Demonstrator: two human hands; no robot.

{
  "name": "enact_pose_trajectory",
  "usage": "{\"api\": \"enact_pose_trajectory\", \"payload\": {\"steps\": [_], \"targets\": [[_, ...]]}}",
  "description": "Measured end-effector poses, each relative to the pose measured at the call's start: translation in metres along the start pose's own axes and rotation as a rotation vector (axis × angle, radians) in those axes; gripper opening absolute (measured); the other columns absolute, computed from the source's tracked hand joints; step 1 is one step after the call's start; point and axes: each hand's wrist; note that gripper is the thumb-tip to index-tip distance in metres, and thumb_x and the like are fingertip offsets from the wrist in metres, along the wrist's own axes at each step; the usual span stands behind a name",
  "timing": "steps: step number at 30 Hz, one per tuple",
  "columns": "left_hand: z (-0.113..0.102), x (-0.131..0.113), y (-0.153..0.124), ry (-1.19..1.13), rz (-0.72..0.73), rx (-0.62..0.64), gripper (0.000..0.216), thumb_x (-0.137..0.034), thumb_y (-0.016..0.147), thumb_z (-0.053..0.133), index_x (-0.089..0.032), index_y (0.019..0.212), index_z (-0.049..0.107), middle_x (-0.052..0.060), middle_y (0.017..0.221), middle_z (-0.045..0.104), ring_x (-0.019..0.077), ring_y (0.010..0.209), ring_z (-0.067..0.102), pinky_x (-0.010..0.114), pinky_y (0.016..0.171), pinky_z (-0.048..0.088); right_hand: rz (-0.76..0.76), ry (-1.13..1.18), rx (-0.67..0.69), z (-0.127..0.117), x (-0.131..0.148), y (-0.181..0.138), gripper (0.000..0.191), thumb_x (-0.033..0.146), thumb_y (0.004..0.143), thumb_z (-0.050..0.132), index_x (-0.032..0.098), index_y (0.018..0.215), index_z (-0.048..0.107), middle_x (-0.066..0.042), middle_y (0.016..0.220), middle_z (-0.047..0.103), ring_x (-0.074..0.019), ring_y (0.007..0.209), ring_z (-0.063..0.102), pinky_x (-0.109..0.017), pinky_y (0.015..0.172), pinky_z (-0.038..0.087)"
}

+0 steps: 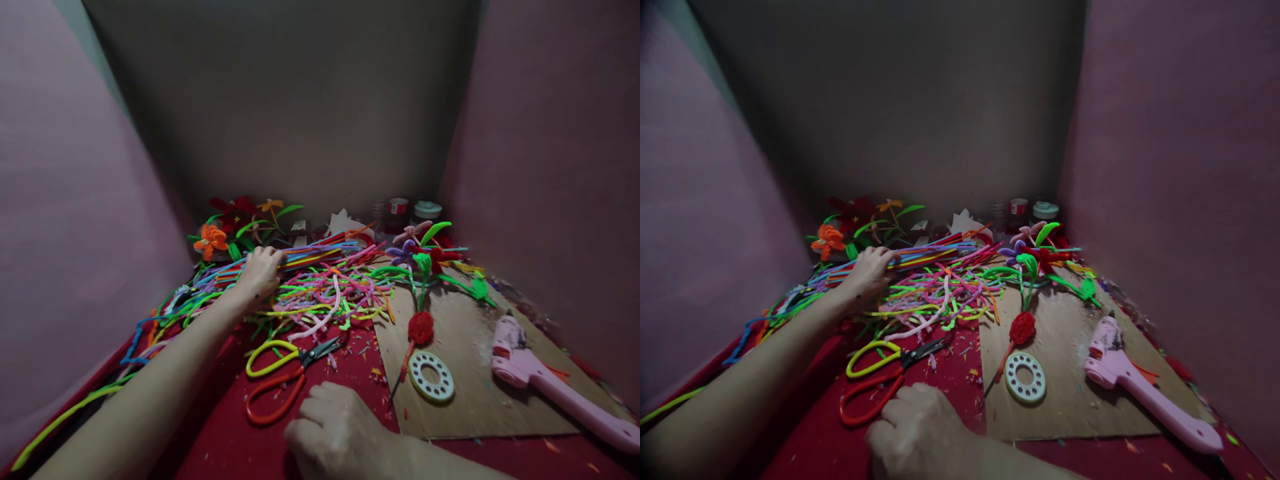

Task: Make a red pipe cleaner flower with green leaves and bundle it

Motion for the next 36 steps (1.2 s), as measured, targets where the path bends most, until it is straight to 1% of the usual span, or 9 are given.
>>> {"api": "enact_pose_trajectory", "payload": {"steps": [5,9,15,18,21,24,26,31,36], "targets": [[0.004,0.013,0.014,-0.026,-0.041,-0.037,0.022,-0.021,0.077,0.046,-0.019,0.09,0.064,0.011,0.095,0.063,0.0256,0.092,0.052,0.036,0.077,0.037,-0.01,0.03,-0.093,0.005,-0.002,-0.001,0.016,0.01,0.07,0.045,0.016,0.055,0.048,0.002,0.048,0.045,-0.0109,0.046,0.034,-0.025,0.042,0.02],[0.006,0.029,0.032,-0.09,-0.1,-0.06,0.019,-0.023,0.076,0.048,-0.02,0.083,0.066,0.007,0.09,0.066,0.0214,0.086,0.056,0.03,0.075,0.039,-0.012,0.051,-0.135,0.003,-0.004,0.001,0.024,0.012,0.078,0.042,0.016,0.055,0.05,0.001,0.047,0.045,-0.011,0.045,0.034,-0.025,0.042,0.02],[0.005,0.034,0.047,-0.142,-0.243,-0.151,0.019,-0.023,0.074,0.049,-0.018,0.079,0.067,0.01,0.095,0.063,0.0268,0.099,0.052,0.034,0.079,0.037,-0.05,-0.002,-0.197,0.003,-0.004,0.005,0.039,0.014,0.089,0.034,0.015,0.054,0.051,0.001,0.044,0.042,-0.0109,0.044,0.034,-0.024,0.042,0.019],[-0.002,0.024,0.048,-0.246,-0.243,-0.098,0.023,-0.028,0.074,0.049,-0.017,0.084,0.066,0.008,0.082,0.065,0.0219,0.083,0.057,0.029,0.069,0.04,-0.043,-0.03,-0.246,0.006,-0.005,0.006,0.042,0.014,0.09,0.034,0.015,0.05,0.049,0.002,0.041,0.04,-0.0106,0.043,0.032,-0.024,0.042,0.017],[-0.01,0.007,0.044,-0.383,-0.122,0.022,0.029,-0.034,0.075,0.049,-0.016,0.089,0.066,0.003,0.074,0.066,0.0157,0.071,0.058,0.023,0.062,0.041,-0.017,-0.025,-0.258,0.009,-0.006,0.005,0.043,0.016,0.089,0.037,0.016,0.048,0.048,0.002,0.04,0.04,-0.0107,0.044,0.033,-0.025,0.042,0.017],[-0.01,-0.007,0.036,-0.479,0.031,0.22,0.024,-0.034,0.071,0.054,-0.018,0.08,0.069,-0.001,0.062,0.065,0.012,0.057,0.056,0.02,0.054,0.039,0.001,-0.006,-0.254,0.011,-0.006,0.003,0.043,0.016,0.088,0.04,0.016,0.046,0.048,0.002,0.04,0.04,-0.0105,0.044,0.034,-0.024,0.042,0.018],[-0.004,-0.014,0.03,-0.49,0.087,0.289,0.018,-0.029,0.065,0.058,-0.018,0.073,0.07,-0.001,0.061,0.064,0.0125,0.057,0.056,0.021,0.054,0.038,0.007,-0.007,-0.241,0.012,-0.005,0.002,0.041,0.017,0.087,0.042,0.016,0.046,0.049,0.002,0.04,0.04,-0.0106,0.045,0.034,-0.024,0.042,0.018],[0.014,-0.022,0.021,-0.466,0.108,0.29,0.01,-0.017,0.057,0.059,-0.019,0.061,0.069,0.003,0.067,0.063,0.0151,0.063,0.053,0.023,0.056,0.035,-0.005,-0.016,-0.221,0.009,-0.004,0.003,0.04,0.017,0.086,0.043,0.016,0.048,0.05,0.002,0.04,0.041,-0.0111,0.044,0.034,-0.025,0.041,0.017],[0.002,-0.013,0.024,-0.5,0.006,0.271,0.008,-0.017,0.059,0.058,-0.019,0.055,0.065,0.0,0.057,0.059,0.0128,0.057,0.05,0.021,0.051,0.033,-0.024,-0.015,-0.235,0.009,-0.006,0.005,0.037,0.018,0.085,0.045,0.016,0.048,0.05,0.002,0.04,0.039,-0.0108,0.043,0.033,-0.024,0.041,0.016]]}}
Point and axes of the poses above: each hand's wrist, its own y-axis towards the middle knuckle, its own z-axis out of the palm, x = y × z
